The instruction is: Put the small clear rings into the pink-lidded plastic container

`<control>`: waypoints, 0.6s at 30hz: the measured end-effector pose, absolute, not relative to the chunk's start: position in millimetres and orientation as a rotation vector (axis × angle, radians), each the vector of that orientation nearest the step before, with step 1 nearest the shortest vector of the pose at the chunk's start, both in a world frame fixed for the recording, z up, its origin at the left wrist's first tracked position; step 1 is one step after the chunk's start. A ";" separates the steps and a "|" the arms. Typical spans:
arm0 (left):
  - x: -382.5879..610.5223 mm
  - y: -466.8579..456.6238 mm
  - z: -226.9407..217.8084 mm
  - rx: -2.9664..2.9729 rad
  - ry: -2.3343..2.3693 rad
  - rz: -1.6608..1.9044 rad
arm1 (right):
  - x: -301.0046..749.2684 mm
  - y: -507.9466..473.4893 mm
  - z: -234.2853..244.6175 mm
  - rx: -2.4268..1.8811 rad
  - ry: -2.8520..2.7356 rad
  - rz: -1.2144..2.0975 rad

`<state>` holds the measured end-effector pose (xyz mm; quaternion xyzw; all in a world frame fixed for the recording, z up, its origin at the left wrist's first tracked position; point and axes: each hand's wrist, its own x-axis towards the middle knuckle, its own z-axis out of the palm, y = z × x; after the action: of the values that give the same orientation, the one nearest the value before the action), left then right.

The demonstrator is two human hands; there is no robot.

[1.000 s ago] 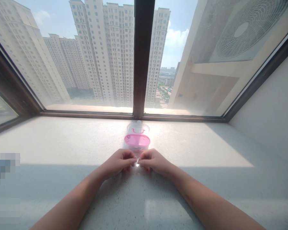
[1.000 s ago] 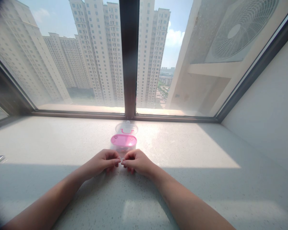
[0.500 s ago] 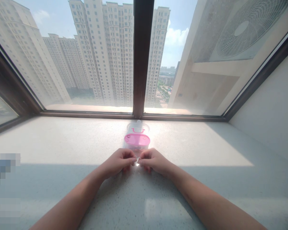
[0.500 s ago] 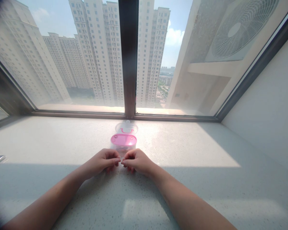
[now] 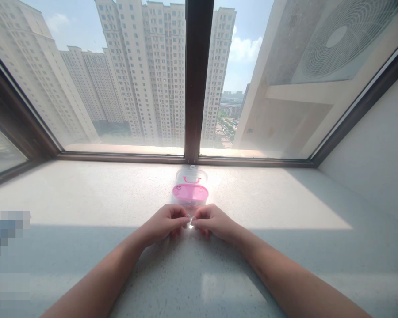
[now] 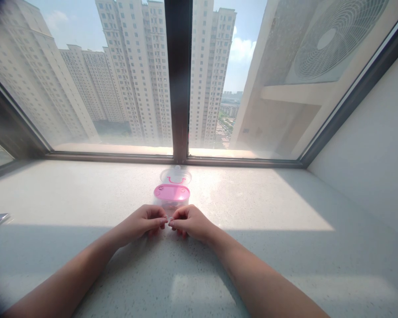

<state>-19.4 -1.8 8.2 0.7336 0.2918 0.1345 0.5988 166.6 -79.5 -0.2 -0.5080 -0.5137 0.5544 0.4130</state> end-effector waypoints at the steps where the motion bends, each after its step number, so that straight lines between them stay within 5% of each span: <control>1: -19.6 -1.6 7.9 1.703 0.675 0.314 | 166.6 -79.3 -0.5 -1.276 -1.290 1.394; 18: -21.2 0.6 6.2 1.745 0.699 0.309 | 166.7 -80.0 3.0 -1.264 -1.291 1.401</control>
<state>-21.2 0.6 6.2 0.7464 0.2990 0.1320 0.5797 166.7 -80.0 3.0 -0.5032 -0.5137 0.5575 0.4149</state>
